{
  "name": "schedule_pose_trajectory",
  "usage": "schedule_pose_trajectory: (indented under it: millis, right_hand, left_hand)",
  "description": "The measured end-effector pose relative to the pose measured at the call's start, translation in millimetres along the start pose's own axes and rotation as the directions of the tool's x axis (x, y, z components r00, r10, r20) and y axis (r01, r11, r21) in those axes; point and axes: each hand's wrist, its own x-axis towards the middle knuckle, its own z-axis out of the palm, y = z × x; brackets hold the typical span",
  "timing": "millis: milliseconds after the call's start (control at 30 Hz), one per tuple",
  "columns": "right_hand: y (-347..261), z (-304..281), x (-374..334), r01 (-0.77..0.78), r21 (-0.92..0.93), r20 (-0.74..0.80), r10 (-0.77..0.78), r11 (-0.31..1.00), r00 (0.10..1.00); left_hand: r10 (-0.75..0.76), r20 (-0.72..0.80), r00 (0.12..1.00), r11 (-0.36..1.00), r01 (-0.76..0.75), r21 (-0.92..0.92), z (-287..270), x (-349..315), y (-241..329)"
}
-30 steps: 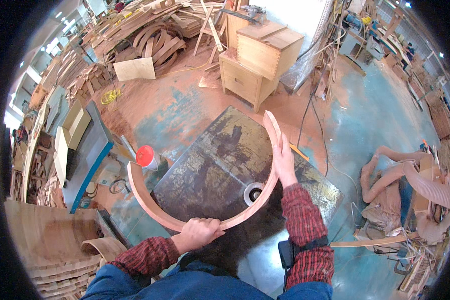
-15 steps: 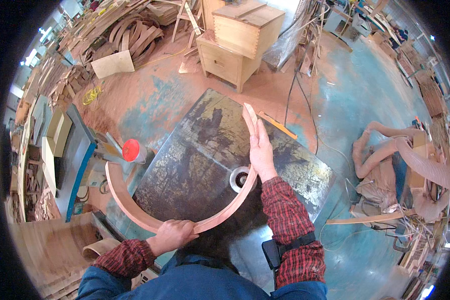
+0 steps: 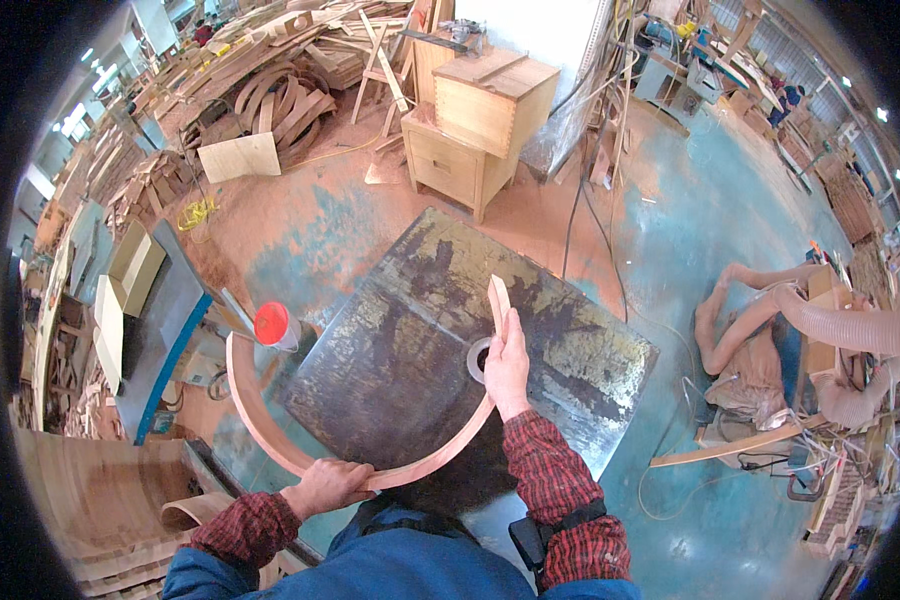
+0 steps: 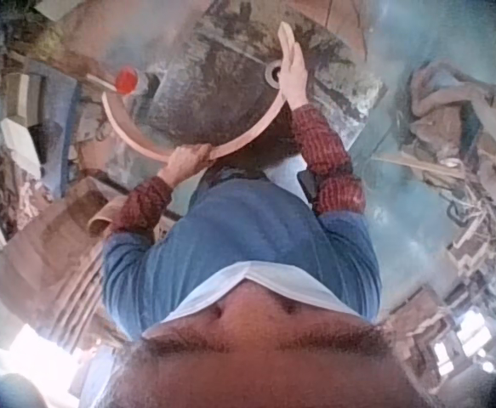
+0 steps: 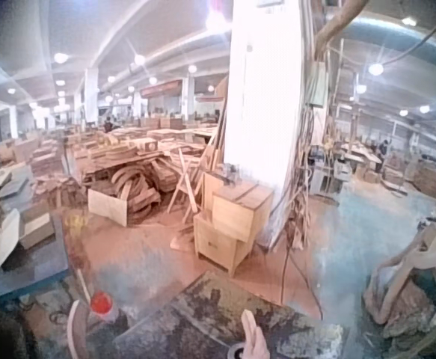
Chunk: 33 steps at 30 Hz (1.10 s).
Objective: Shaping the edges of curved wooden components using a stationary spindle shaper machine.
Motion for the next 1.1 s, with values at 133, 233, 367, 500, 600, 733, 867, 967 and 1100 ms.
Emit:
schedule_pose_trajectory:
  millis: [133, 233, 367, 500, 600, 733, 867, 967, 1100]
  right_hand:
    - [-6, -3, -23, -0.030, -0.019, -0.003, 0.029, 0.999, 1.000]
    - [-5, -4, -39, -0.023, -0.036, -0.017, 0.023, 0.999, 1.000]
    - [-5, -5, -61, -0.046, -0.040, -0.041, 0.045, 0.998, 0.998]
    - [-9, -8, -80, -0.071, -0.062, -0.059, 0.067, 0.996, 0.996]
    - [-12, -8, -90, -0.088, -0.054, -0.072, 0.084, 0.995, 0.994]
    - [-10, -7, -102, -0.076, -0.056, -0.097, 0.070, 0.995, 0.993]
    - [-13, -9, -113, -0.114, -0.039, -0.095, 0.109, 0.993, 0.989]
    - [-12, -9, -119, -0.117, -0.042, -0.105, 0.112, 0.992, 0.988]
    - [-6, -6, -126, -0.092, -0.053, -0.125, 0.085, 0.994, 0.988]
  left_hand:
    - [-0.056, 0.069, 0.996, 0.998, 0.054, 0.032, 19, -19, -4]
    - [-0.016, 0.058, 0.998, 1.000, 0.018, -0.021, 22, -31, -6]
    - [0.014, 0.106, 0.994, 1.000, -0.015, 0.013, 25, -43, -12]
    - [0.033, 0.119, 0.992, 0.999, -0.038, 0.034, 24, -55, -13]
    - [0.042, 0.129, 0.991, 0.998, -0.048, 0.044, 27, -61, -16]
    - [0.068, 0.123, 0.990, 0.995, -0.076, 0.058, 36, -70, -23]
    - [0.090, 0.138, 0.986, 0.994, -0.097, 0.048, 39, -75, -28]
    - [0.076, 0.177, 0.981, 0.994, -0.088, 0.062, 38, -78, -30]
    - [0.083, 0.208, 0.974, 0.993, -0.099, 0.064, 37, -81, -31]
